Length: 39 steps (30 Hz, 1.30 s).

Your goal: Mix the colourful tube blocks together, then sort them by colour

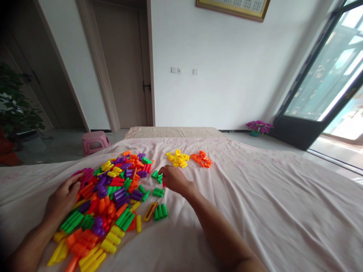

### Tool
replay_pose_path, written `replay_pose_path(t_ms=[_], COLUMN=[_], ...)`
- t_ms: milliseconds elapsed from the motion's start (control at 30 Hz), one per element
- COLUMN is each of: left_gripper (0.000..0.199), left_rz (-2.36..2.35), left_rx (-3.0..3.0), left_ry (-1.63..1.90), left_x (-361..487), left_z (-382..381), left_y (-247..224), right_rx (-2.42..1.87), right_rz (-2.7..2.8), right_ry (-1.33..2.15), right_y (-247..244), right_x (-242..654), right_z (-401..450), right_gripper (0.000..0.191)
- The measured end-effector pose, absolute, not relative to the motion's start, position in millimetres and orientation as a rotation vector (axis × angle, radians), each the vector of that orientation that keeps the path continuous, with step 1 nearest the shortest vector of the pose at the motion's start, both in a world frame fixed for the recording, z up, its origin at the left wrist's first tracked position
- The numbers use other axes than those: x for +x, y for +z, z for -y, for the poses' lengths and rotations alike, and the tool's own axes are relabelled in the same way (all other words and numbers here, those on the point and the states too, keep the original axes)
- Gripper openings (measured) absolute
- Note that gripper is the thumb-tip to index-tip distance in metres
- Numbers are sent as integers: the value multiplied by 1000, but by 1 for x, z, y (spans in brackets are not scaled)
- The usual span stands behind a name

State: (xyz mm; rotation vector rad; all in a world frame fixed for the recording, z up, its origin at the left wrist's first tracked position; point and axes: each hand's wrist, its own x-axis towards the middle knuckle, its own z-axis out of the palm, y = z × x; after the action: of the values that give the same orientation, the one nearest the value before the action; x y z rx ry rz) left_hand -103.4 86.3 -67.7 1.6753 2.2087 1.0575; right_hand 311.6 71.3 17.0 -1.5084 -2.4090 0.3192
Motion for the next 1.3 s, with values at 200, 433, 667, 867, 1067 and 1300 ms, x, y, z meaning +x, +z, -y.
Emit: replay_pose_path(t_ms=[200, 433, 667, 867, 1067, 1300], left_gripper=[52, 51, 52, 51, 49, 51], left_rz=[-2239, -2217, -2238, -2237, -2245, -2228], left_rx=[1671, 1696, 1664, 1687, 1716, 1692], left_ry=[1031, 1073, 1029, 1038, 1063, 1062], left_x=[-104, -105, -102, -105, -106, -104], left_z=[-85, -86, -86, -87, -87, -87], left_y=[-67, -70, -66, -69, -70, -69], right_rx=[-1624, -1457, -1353, -1251, -1200, -1095], right_rz=[2393, 2621, 2856, 2972, 3050, 3060], right_ry=[195, 510, 693, 694, 415, 348], right_y=[23, 31, 20, 19, 13, 7], right_x=[317, 307, 301, 296, 288, 289], right_z=[-71, -59, -55, -48, -36, -37], right_gripper=[27, 19, 44, 54, 64, 53])
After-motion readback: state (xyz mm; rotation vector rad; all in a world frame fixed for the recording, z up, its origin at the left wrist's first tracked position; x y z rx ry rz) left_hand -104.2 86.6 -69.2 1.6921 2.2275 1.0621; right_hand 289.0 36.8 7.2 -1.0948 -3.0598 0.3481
